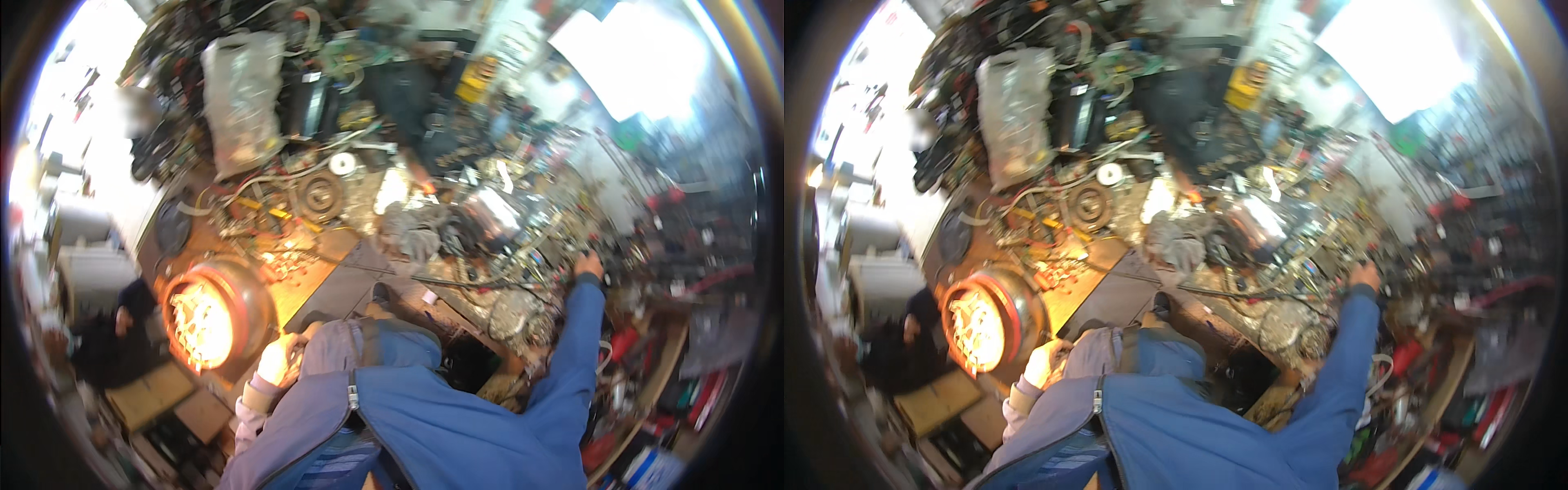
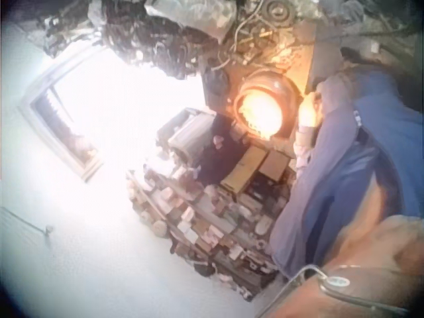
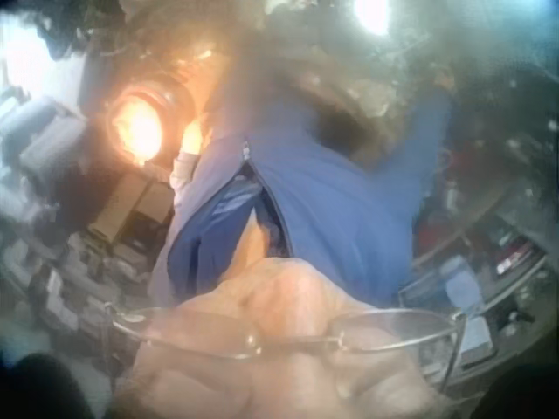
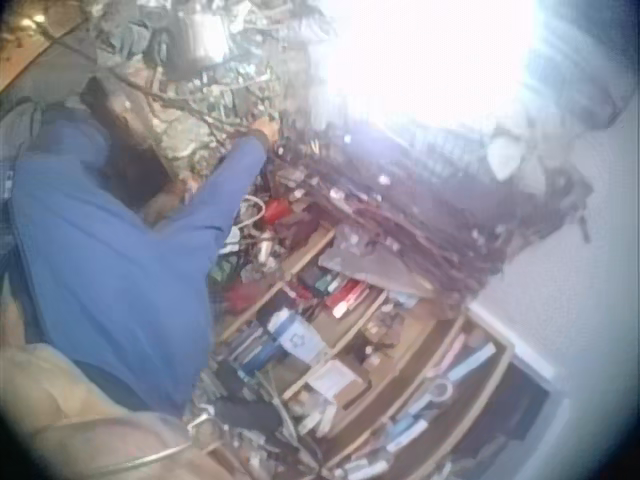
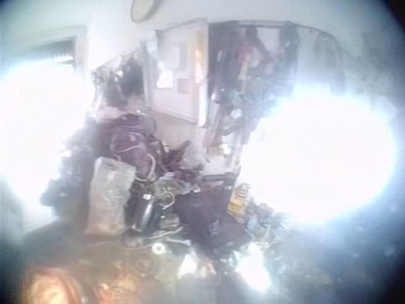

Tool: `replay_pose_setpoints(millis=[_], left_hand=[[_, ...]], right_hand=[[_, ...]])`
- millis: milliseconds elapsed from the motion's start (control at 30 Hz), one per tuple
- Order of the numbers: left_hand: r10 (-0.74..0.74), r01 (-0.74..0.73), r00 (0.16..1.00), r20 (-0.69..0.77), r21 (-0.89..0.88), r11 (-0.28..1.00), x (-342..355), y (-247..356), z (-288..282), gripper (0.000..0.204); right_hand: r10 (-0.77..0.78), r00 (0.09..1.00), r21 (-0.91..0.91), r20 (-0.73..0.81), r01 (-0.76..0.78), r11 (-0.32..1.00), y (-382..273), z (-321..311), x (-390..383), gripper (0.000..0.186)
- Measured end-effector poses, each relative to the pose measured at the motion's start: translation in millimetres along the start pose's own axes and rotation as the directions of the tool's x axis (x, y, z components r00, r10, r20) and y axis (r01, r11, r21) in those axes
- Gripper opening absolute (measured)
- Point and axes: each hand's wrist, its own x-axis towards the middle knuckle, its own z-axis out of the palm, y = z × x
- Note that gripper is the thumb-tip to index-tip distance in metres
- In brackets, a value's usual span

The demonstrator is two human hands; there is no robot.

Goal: The person manipulates wires and components inside a circular electrical housing, using pliers to adjust connections. They then place a metal cover over the assembly and secure it with a red strap.

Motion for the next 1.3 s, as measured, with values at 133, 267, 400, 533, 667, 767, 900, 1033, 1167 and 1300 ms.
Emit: replay_pose_setpoints(millis=[133, 267, 400, 533, 667, 767, 900, 1033, 1167, 1300], left_hand=[[-0.085, 0.082, 0.996, -0.041, -0.079, 0.994, -5, 30, -2, 0.022], [-0.145, 0.131, 0.986, -0.083, -0.152, 0.980, -6, 35, 12, 0.023], [-0.178, 0.130, 0.968, -0.178, -0.252, 0.959, -16, -6, 64, 0.019], [-0.134, 0.050, 0.966, -0.221, -0.347, 0.937, -4, -10, 71, 0.017], [-0.102, 0.037, 0.974, -0.201, -0.303, 0.952, 5, 1, 61, 0.017], [-0.078, 0.068, 0.980, -0.182, -0.058, 0.996, 5, 37, 27, 0.016], [-0.042, 0.037, 0.982, -0.186, -0.034, 0.999, 6, 42, 12, 0.016], [-0.117, 0.090, 0.961, -0.252, -0.118, 0.989, -8, 37, 18, 0.018], [-0.159, 0.121, 0.951, -0.265, -0.154, 0.981, -16, 26, 18, 0.020], [-0.208, 0.169, 0.915, -0.345, -0.140, 0.976, -44, 13, 15, 0.023]], right_hand=[[-0.129, 0.986, -0.084, 0.104, 0.138, 0.987, 57, 37, 57, 0.058], [-0.319, 0.942, 0.000, 0.102, 0.321, 0.947, 119, 40, 120, 0.056], [-0.110, 0.968, 0.251, 0.227, 0.051, 0.967, 74, 50, 107, 0.056], [0.122, 0.926, 0.366, 0.356, -0.258, 0.894, 66, 18, 88, 0.053], [-0.139, 0.961, 0.101, -0.240, 0.167, 0.981, 73, 3, 92, 0.052], [-0.140, 0.911, -0.088, -0.389, 0.115, 0.989, 38, -7, 41, 0.057], [-0.238, 0.887, -0.329, -0.395, 0.106, 0.939, -8, -37, -18, 0.051], [-0.527, 0.683, 0.018, -0.505, 0.619, 0.785, -103, -45, -104, 0.023], [-0.807, 0.572, 0.714, -0.150, 0.627, 0.312, -246, -7, -286, 0.021], [-0.970, -0.240, 0.700, 0.029, 0.698, -0.152, -325, 3, -419, 0.028]])
